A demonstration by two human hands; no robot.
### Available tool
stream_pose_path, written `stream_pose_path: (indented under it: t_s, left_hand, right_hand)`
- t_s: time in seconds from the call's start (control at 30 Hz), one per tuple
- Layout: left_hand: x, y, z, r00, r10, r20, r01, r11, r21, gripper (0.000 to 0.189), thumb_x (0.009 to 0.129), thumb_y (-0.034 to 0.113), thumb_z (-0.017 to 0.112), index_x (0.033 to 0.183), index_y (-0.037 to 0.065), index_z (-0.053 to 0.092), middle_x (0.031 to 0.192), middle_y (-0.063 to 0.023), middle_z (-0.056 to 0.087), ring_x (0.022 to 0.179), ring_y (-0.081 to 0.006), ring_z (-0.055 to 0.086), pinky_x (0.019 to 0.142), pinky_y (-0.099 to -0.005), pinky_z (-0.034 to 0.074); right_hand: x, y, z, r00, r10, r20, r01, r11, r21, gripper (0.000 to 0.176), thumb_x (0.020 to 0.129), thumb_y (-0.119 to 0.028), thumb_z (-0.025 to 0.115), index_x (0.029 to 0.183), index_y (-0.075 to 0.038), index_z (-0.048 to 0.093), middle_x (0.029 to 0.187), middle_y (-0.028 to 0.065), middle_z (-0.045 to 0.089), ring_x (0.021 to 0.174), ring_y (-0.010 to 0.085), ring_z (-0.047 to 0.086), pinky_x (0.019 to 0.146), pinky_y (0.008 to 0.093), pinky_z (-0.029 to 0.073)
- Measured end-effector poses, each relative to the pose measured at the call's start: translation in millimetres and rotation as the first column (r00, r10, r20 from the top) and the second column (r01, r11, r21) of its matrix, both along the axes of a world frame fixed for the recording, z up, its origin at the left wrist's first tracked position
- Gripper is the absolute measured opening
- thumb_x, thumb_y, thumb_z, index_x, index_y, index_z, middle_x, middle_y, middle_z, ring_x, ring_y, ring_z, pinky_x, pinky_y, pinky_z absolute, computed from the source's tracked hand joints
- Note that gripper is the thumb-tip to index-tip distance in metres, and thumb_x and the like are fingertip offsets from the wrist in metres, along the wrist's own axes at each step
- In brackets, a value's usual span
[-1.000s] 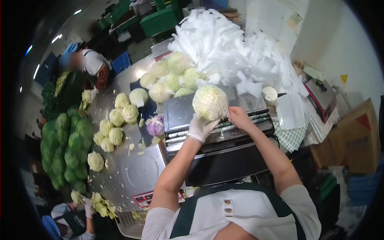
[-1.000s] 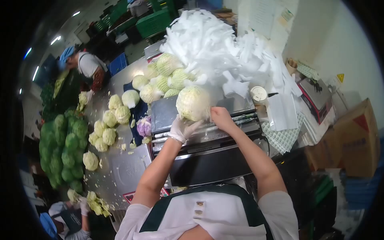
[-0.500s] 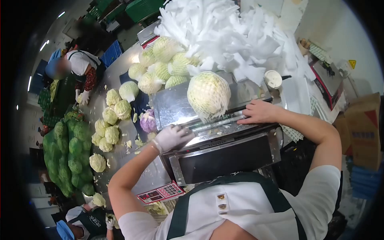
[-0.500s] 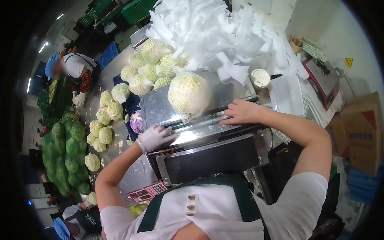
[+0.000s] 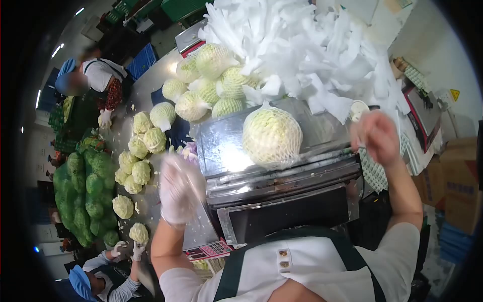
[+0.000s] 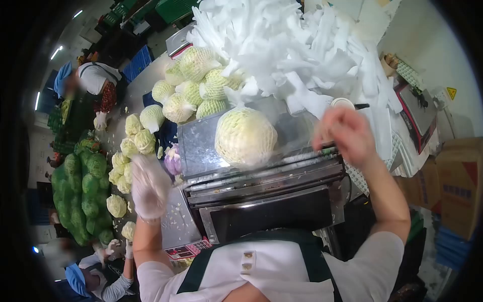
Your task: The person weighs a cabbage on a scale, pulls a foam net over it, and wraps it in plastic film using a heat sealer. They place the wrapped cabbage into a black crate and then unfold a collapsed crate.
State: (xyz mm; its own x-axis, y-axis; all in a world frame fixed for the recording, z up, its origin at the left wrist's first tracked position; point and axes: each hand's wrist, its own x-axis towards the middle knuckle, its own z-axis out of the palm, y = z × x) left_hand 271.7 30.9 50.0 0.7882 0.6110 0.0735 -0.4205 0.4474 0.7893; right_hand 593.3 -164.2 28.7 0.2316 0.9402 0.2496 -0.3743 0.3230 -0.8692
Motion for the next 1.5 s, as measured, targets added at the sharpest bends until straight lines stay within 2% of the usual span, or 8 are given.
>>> stream_pose_path:
  t_s: [0.1, 0.17, 0.63, 0.9, 1.0, 1.23, 1.4, 1.5]
  left_hand:
    - [49.1, 68.9, -36.4, 0.839, 0.476, -0.263, 0.255, 0.082, 0.963, 0.049, 0.075, -0.014, 0.043, 0.121, 0.005, 0.04, 0.103, -0.0164, 0.058, 0.1, -0.0258, 0.055, 0.084, -0.0339, 0.045]
    - [68.9, 92.4, -77.8, 0.789, 0.517, -0.333, 0.61, -0.588, 0.532, 0.063, 0.07, -0.002, 0.047, 0.131, 0.006, 0.032, 0.132, -0.0167, 0.039, 0.125, -0.0255, 0.036, 0.104, -0.0426, 0.023]
    - [-15.7, -49.2, -84.7, 0.795, -0.377, -0.476, 0.541, 0.796, 0.272, 0.102, 0.057, 0.023, 0.083, 0.136, 0.005, 0.021, 0.134, -0.0098, 0.037, 0.12, -0.0167, 0.039, 0.101, -0.0342, 0.033]
    - [-138.8, -132.3, -159.5, 0.782, -0.603, -0.158, 0.207, 0.491, -0.846, 0.071, 0.088, 0.05, 0.036, 0.13, -0.007, 0.032, 0.124, -0.0221, 0.046, 0.114, -0.0296, 0.048, 0.09, -0.0335, 0.045]
    - [-178.0, -158.4, -161.3, 0.577, -0.25, -0.777, 0.279, 0.955, -0.1, 0.038, 0.09, 0.027, 0.043, 0.104, -0.007, 0.053, 0.096, -0.0131, 0.059, 0.094, -0.0196, 0.055, 0.083, -0.0281, 0.043]
    - [-170.5, -151.9, -102.9, 0.65, 0.341, -0.679, -0.525, 0.848, -0.077, 0.026, 0.092, 0.024, 0.043, 0.074, 0.008, 0.053, 0.063, 0.0001, 0.048, 0.054, -0.0117, 0.046, 0.049, -0.0257, 0.038]
    - [-241.8, -187.3, -228.8, 0.014, -0.061, -0.998, 0.15, 0.987, -0.058, 0.014, 0.084, 0.01, 0.046, 0.085, 0.006, 0.059, 0.079, -0.0066, 0.059, 0.068, -0.0202, 0.057, 0.059, -0.0335, 0.046]
    - [-180.7, -220.4, -265.7, 0.666, -0.363, -0.651, 0.115, 0.913, -0.392, 0.026, 0.084, 0.018, 0.049, 0.103, 0.004, 0.058, 0.097, -0.0115, 0.061, 0.082, -0.023, 0.06, 0.072, -0.0358, 0.05]
  right_hand:
    - [24.0, 65.3, -20.3, 0.138, -0.268, 0.953, 0.151, 0.957, 0.247, 0.03, 0.077, -0.003, 0.057, 0.107, -0.005, 0.055, 0.092, 0.0093, 0.061, 0.092, 0.0196, 0.055, 0.085, 0.0407, 0.039]
    - [23.5, 102.8, -88.7, -0.247, -0.235, 0.94, -0.01, 0.971, 0.24, 0.055, 0.07, -0.002, 0.058, 0.122, -0.006, 0.042, 0.115, 0.0108, 0.051, 0.105, 0.0248, 0.049, 0.095, 0.0421, 0.032]
    - [-98.1, -10.2, -80.7, 0.626, 0.317, 0.713, -0.167, 0.947, -0.275, 0.099, 0.062, -0.031, 0.078, 0.137, -0.011, 0.017, 0.113, 0.0172, 0.055, 0.095, 0.0324, 0.059, 0.085, 0.0359, 0.046]
    - [-142.5, -116.6, -109.0, 0.506, -0.199, -0.839, -0.701, 0.472, -0.535, 0.043, 0.082, -0.012, 0.06, 0.119, 0.002, 0.044, 0.106, 0.0127, 0.058, 0.097, 0.0186, 0.057, 0.078, 0.0271, 0.047]
    - [-144.3, -162.0, -133.9, 0.821, 0.218, 0.527, 0.059, 0.887, -0.458, 0.021, 0.087, -0.013, 0.052, 0.101, 0.001, 0.057, 0.095, 0.011, 0.061, 0.078, 0.0162, 0.061, 0.071, 0.0268, 0.049]
    - [-186.1, -139.3, -102.0, 0.967, -0.257, 0.004, 0.183, 0.678, -0.712, 0.019, 0.09, -0.017, 0.047, 0.077, -0.005, 0.051, 0.054, 0.0001, 0.045, 0.043, 0.0107, 0.048, 0.04, 0.0235, 0.042]
    - [-182.3, -193.8, -208.8, 0.986, -0.161, -0.047, 0.03, 0.442, -0.896, 0.021, 0.092, -0.025, 0.045, 0.081, -0.007, 0.05, 0.051, -0.0006, 0.041, 0.034, 0.0099, 0.038, 0.031, 0.0245, 0.033]
    - [-197.3, -213.0, -248.3, 0.984, -0.181, 0.003, 0.062, 0.324, -0.944, 0.023, 0.091, -0.023, 0.046, 0.075, -0.008, 0.049, 0.048, -0.0018, 0.039, 0.033, 0.0094, 0.036, 0.03, 0.0243, 0.03]
